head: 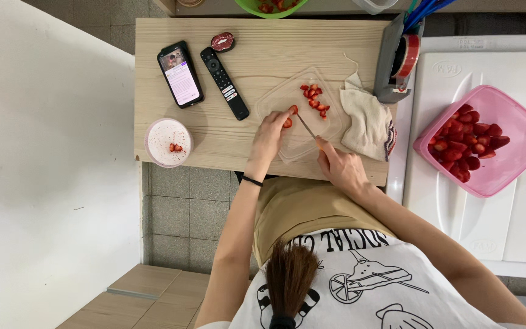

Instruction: The person slices strawberries on a cutting board using a small knife. They repeatedly pick strawberries from a pink container, cut them into pieces, and transfer the slices into a green bowl. The person also wipes the knife on a cloth during the process.

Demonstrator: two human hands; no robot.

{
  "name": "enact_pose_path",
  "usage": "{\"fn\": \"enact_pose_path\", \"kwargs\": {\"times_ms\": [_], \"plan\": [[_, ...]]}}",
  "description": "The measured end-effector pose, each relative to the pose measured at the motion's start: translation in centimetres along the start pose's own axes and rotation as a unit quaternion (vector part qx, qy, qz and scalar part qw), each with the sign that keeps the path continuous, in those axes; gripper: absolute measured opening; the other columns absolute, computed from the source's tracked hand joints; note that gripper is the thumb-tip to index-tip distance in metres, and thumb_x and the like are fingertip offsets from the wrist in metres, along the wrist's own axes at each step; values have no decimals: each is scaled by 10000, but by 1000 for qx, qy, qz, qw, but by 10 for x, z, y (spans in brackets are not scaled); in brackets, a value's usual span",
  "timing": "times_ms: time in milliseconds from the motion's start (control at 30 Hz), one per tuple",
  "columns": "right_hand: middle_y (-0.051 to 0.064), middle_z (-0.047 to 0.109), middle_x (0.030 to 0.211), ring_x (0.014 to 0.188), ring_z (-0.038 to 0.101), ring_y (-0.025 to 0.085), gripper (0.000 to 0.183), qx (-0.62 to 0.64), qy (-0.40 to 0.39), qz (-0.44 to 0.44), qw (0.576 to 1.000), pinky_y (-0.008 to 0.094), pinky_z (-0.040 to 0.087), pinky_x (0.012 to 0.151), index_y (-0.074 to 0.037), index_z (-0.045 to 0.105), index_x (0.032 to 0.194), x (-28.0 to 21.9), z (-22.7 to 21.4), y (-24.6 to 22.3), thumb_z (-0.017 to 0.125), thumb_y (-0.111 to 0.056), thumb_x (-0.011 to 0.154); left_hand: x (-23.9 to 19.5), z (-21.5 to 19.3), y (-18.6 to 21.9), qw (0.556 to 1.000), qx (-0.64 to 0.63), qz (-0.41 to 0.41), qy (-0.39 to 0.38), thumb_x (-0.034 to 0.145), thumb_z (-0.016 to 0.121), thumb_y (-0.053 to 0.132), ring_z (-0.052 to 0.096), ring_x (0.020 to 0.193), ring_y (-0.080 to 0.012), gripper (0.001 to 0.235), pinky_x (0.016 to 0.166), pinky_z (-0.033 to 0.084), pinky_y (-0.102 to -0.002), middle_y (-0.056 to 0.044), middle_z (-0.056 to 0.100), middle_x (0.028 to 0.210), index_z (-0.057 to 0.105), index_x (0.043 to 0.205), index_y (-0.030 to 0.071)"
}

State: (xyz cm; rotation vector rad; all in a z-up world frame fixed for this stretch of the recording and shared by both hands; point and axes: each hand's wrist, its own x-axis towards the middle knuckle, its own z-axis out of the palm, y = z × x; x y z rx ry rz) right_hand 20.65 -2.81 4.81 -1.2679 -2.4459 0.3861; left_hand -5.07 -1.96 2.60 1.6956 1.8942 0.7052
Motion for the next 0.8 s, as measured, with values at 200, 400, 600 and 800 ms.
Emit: {"fn": "enact_pose_path", "kwargs": {"times_ms": [200, 400, 600, 800], "plan": [[42, 692, 621, 545, 727, 303, 350, -3, -26, 5, 1000, 455, 607, 541, -254, 660, 1351, 1, -2, -1, 565, -241, 1015, 7, 4, -13, 998, 8, 6, -58, 968, 711, 94, 709, 1081, -430, 248, 890, 617, -532, -123, 691, 1062, 681, 1213, 122], [51, 727, 655, 562, 748, 307, 362, -22, -57, 4, 998, 470, 616, 543, -275, 656, 1364, 4, -4, -8, 562, -257, 1015, 4, 20, -7, 991, 87, -82, -57, 908, 829, 340, 768, 966, -371, 293, 803, 626, -527, -71, 703, 982, 660, 1084, 178], [32, 723, 669, 557, 751, 311, 434, -44, -78, -4, 996, 467, 629, 542, -322, 613, 1420, 1, 17, -3, 558, -274, 993, 0, 19, -3, 994, 46, -84, -45, 920, 822, 289, 755, 994, -403, 301, 845, 625, -534, -98, 687, 971, 663, 1123, 135], [33, 744, 687, 561, 765, 288, 432, -105, -92, -44, 989, 451, 623, 516, -275, 642, 1393, -4, 39, 2, 625, -256, 961, -1, 25, -6, 996, 28, -78, -20, 920, 820, 254, 765, 955, -381, 216, 816, 630, -513, -89, 709, 921, 709, 1066, 140]]}}
